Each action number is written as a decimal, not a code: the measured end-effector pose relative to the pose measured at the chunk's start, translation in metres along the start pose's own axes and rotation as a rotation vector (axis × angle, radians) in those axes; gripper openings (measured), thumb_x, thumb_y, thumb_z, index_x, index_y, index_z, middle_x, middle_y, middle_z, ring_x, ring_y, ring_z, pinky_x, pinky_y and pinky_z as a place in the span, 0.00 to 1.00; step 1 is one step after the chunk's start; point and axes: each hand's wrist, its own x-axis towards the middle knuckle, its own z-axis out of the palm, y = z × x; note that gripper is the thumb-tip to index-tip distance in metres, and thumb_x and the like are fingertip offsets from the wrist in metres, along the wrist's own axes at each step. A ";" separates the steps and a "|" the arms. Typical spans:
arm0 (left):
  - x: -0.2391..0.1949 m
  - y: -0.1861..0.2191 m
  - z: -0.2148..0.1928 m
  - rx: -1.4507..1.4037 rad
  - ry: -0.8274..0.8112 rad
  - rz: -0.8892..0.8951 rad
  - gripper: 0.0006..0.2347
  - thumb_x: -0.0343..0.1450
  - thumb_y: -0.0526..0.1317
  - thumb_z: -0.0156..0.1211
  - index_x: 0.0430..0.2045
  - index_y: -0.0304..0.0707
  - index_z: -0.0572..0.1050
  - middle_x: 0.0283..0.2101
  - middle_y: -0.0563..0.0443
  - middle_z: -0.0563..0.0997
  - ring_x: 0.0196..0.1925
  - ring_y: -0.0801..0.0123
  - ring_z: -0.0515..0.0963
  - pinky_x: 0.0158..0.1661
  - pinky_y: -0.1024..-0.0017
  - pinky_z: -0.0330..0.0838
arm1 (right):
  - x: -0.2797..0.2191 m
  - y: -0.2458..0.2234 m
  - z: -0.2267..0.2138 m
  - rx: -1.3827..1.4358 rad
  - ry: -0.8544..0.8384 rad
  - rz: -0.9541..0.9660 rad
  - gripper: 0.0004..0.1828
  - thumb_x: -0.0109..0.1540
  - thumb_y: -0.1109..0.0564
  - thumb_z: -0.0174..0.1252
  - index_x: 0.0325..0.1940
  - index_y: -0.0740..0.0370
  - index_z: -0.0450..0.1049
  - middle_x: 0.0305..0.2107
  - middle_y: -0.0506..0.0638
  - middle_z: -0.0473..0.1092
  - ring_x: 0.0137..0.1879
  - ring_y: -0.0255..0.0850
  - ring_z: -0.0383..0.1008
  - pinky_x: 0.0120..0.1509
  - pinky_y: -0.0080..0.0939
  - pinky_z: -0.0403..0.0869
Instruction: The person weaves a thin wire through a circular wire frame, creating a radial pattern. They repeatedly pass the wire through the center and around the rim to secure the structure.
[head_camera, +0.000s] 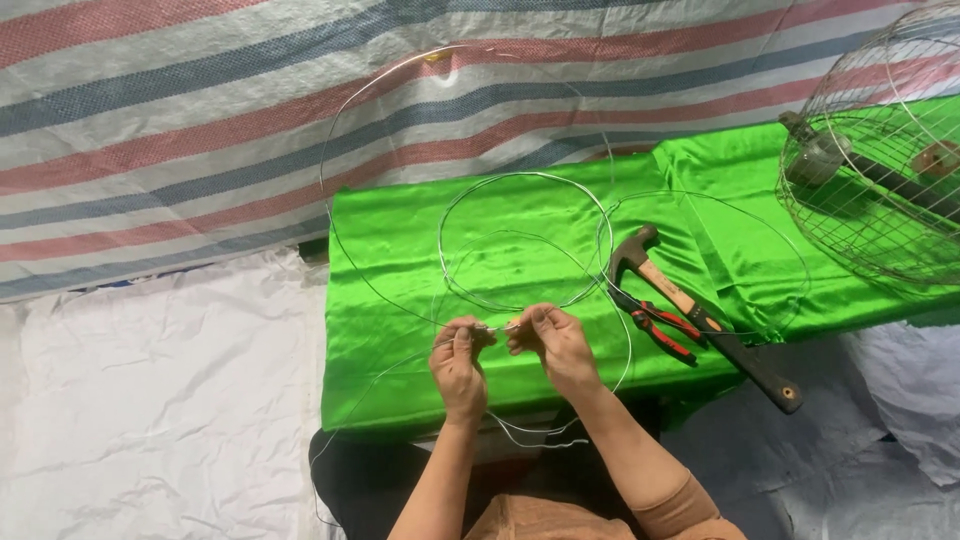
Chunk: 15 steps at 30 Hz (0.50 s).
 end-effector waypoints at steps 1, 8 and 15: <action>0.003 -0.003 -0.004 -0.001 0.006 0.002 0.06 0.77 0.33 0.51 0.36 0.32 0.77 0.33 0.44 0.82 0.35 0.66 0.85 0.39 0.70 0.83 | 0.002 -0.001 0.004 -0.003 -0.004 0.004 0.18 0.70 0.49 0.52 0.43 0.68 0.76 0.31 0.67 0.79 0.34 0.53 0.83 0.38 0.48 0.84; 0.015 -0.018 -0.012 -0.013 0.084 0.066 0.07 0.77 0.34 0.52 0.36 0.31 0.78 0.33 0.40 0.83 0.32 0.63 0.84 0.36 0.70 0.82 | -0.029 -0.049 0.024 -0.568 -0.197 0.027 0.16 0.67 0.58 0.57 0.57 0.69 0.75 0.38 0.65 0.80 0.42 0.49 0.82 0.47 0.48 0.82; 0.018 0.014 0.019 -0.115 0.094 0.124 0.06 0.78 0.34 0.51 0.35 0.31 0.76 0.32 0.40 0.81 0.32 0.61 0.84 0.37 0.65 0.84 | -0.054 -0.040 0.034 -1.062 -0.537 0.377 0.14 0.67 0.55 0.57 0.53 0.62 0.80 0.34 0.55 0.81 0.27 0.37 0.78 0.38 0.37 0.79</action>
